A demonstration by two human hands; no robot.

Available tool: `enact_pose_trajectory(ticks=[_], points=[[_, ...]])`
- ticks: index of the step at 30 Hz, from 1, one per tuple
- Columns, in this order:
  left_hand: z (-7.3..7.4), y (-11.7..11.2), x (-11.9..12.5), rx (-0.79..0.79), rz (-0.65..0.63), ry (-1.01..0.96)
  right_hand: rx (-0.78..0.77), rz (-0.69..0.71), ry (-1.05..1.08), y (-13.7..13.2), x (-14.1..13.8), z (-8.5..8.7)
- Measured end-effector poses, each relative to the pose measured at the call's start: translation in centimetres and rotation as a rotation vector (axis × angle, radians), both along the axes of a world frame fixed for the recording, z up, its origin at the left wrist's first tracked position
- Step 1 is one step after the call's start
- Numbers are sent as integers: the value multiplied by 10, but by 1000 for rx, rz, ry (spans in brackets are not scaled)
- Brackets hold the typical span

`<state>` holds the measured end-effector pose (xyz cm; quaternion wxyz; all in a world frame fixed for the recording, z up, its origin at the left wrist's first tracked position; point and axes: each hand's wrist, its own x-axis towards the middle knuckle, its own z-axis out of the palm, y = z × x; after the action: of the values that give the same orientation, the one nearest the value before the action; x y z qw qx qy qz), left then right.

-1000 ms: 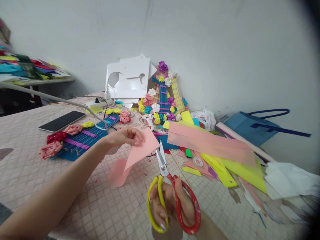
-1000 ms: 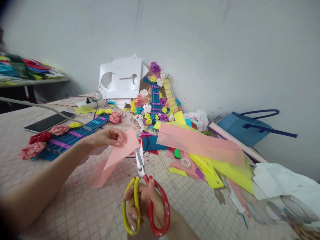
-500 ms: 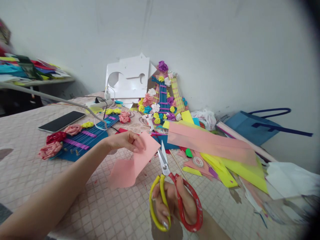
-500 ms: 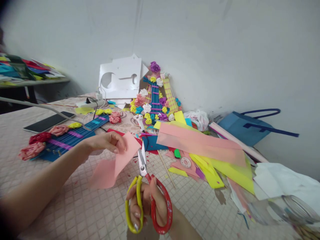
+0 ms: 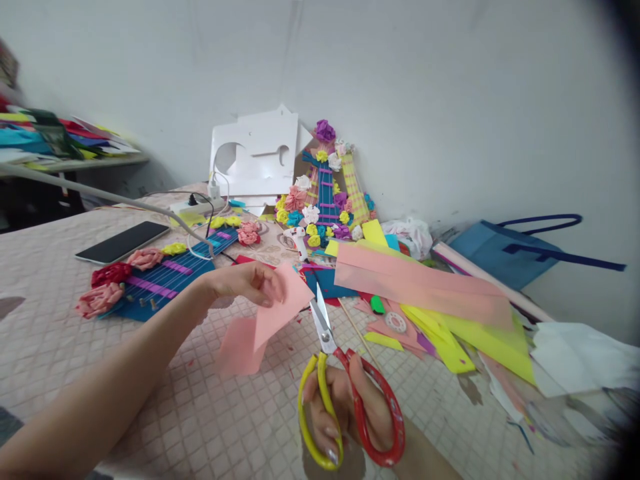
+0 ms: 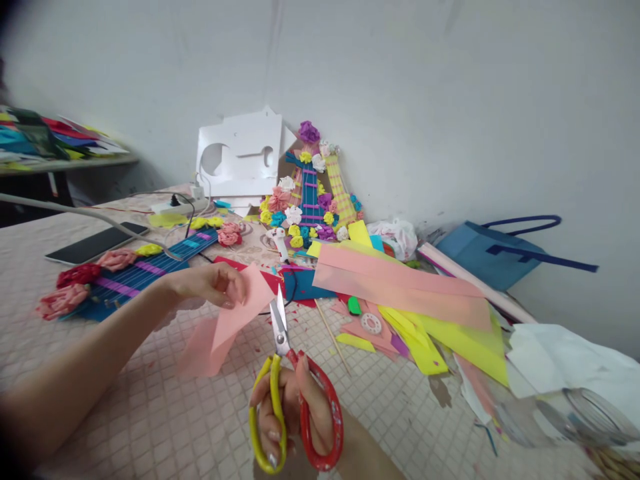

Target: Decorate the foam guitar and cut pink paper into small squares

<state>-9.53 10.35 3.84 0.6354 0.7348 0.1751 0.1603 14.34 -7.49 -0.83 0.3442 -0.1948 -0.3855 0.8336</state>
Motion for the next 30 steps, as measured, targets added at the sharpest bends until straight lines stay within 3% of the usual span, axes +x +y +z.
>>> enact_pose_trajectory(ticks=[17,30], points=[[7,3,-13,71,-70,62,-6,53,98,-3,2,-8],[7,7,-17,102,-81,85,-25,-9,-32,-5,6,-5]])
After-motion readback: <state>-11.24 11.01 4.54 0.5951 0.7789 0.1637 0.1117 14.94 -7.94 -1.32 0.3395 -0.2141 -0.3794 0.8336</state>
